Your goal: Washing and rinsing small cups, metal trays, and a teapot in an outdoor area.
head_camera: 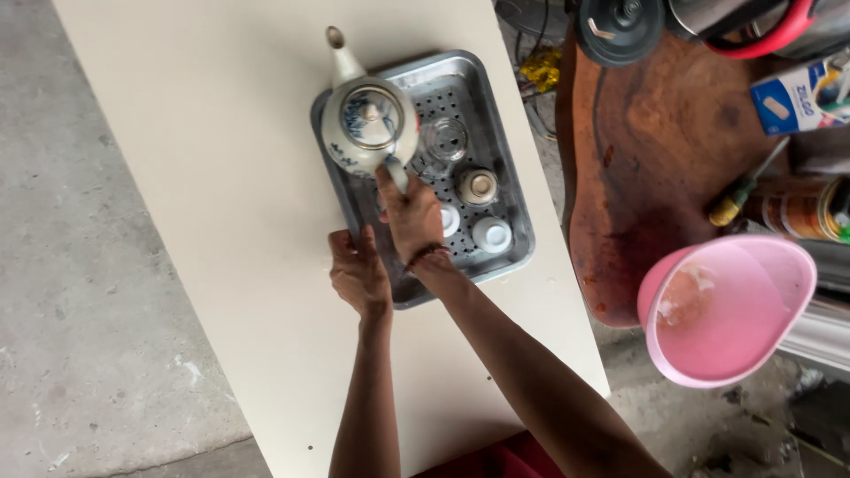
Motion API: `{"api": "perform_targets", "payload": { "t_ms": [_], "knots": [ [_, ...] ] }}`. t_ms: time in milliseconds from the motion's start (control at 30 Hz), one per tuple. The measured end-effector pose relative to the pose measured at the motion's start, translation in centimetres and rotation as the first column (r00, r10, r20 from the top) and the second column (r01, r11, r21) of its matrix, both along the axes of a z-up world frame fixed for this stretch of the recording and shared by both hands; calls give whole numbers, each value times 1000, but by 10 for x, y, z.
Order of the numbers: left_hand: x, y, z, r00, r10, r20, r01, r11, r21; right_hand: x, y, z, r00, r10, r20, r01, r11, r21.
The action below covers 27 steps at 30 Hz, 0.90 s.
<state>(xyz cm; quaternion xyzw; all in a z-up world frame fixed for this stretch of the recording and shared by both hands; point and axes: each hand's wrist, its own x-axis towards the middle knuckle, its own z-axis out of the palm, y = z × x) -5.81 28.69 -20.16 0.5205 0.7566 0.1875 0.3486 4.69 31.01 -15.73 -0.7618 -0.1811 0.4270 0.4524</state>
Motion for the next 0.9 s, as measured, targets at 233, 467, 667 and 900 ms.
{"api": "perform_targets", "payload": {
  "t_ms": [233, 467, 667, 900],
  "knots": [
    [-4, -2, -8, 993, -72, 90, 56, 984, 170, 0, 16, -28, 994, -106, -21, 106, 994, -15],
    [-6, 0, -11, 984, -116, -138, 118, 993, 6, 7, 6, -29, 992, -52, 113, 62, 994, -91],
    [-15, -25, 0, 959, -192, -207, 228, 959, 166, 8, -48, 23, 991, -83, 101, 70, 990, 121],
    [18, -89, 91, 961, -276, 29, 237, 871, 430, 38, -171, 49, 928, -305, 212, 226, 917, 329]
  ]
}}
